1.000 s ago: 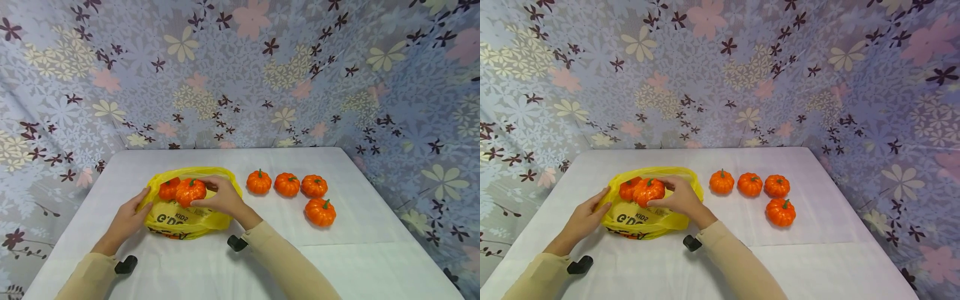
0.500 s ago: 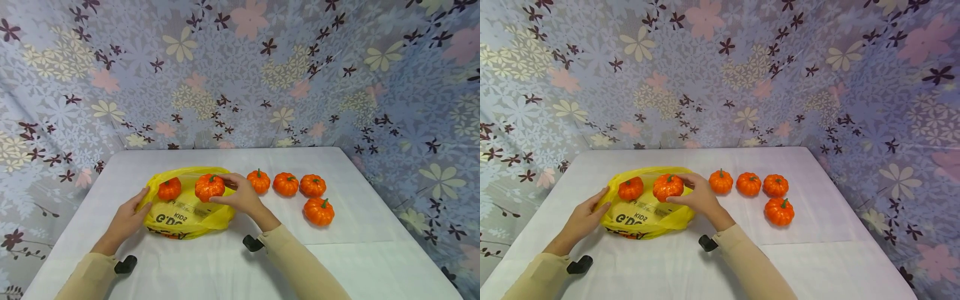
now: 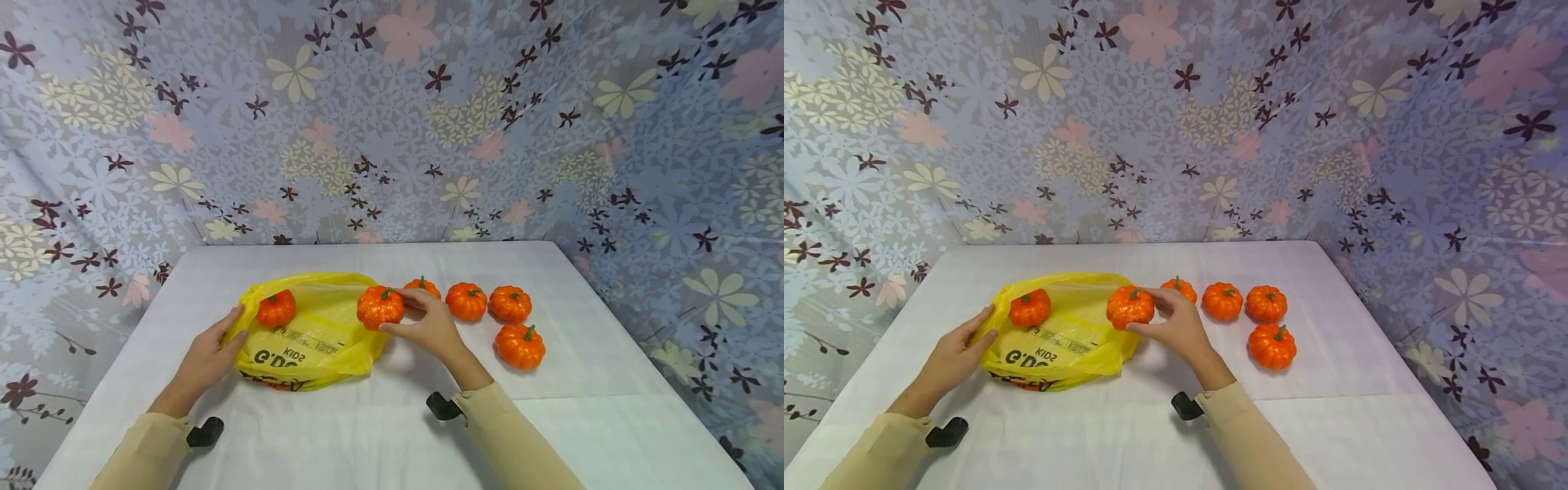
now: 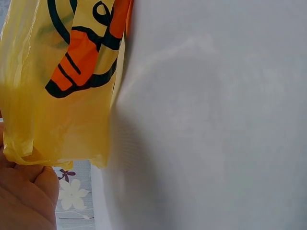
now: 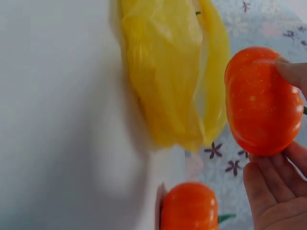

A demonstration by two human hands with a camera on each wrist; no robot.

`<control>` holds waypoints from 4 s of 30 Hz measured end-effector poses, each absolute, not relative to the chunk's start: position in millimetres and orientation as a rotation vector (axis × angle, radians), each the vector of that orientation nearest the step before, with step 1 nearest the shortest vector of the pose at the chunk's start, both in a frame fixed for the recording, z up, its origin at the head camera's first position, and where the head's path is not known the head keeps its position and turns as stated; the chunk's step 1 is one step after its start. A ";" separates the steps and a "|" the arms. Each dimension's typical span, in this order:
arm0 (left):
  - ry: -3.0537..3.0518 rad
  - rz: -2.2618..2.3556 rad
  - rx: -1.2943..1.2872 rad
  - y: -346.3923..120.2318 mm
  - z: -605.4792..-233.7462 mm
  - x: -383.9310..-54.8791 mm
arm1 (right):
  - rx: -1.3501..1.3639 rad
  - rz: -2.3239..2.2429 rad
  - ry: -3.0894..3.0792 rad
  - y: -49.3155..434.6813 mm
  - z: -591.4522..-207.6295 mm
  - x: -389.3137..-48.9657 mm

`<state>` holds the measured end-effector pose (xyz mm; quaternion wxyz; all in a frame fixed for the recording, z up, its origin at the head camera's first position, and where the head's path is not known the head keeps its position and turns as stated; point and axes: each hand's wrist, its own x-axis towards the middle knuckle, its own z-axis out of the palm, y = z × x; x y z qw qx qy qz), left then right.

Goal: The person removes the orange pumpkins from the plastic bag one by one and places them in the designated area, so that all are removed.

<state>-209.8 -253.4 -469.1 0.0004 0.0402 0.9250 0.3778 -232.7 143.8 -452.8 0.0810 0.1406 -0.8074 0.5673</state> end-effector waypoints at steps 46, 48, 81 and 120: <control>2.909 1.207 0.153 -254.8 -468.9 -208.4 | -0.249 1.288 -2.537 234.7 -489.0 -177.7; 2.908 1.211 0.159 -255.2 -469.3 -208.1 | -0.267 1.247 -2.565 234.4 -488.1 -176.5; 2.952 1.222 0.283 -250.7 -460.6 -220.8 | -0.104 0.858 -2.625 222.0 -450.1 -167.0; 2.925 1.236 0.266 -251.3 -471.4 -218.5 | 0.387 1.575 -2.709 40.1 -455.7 -240.2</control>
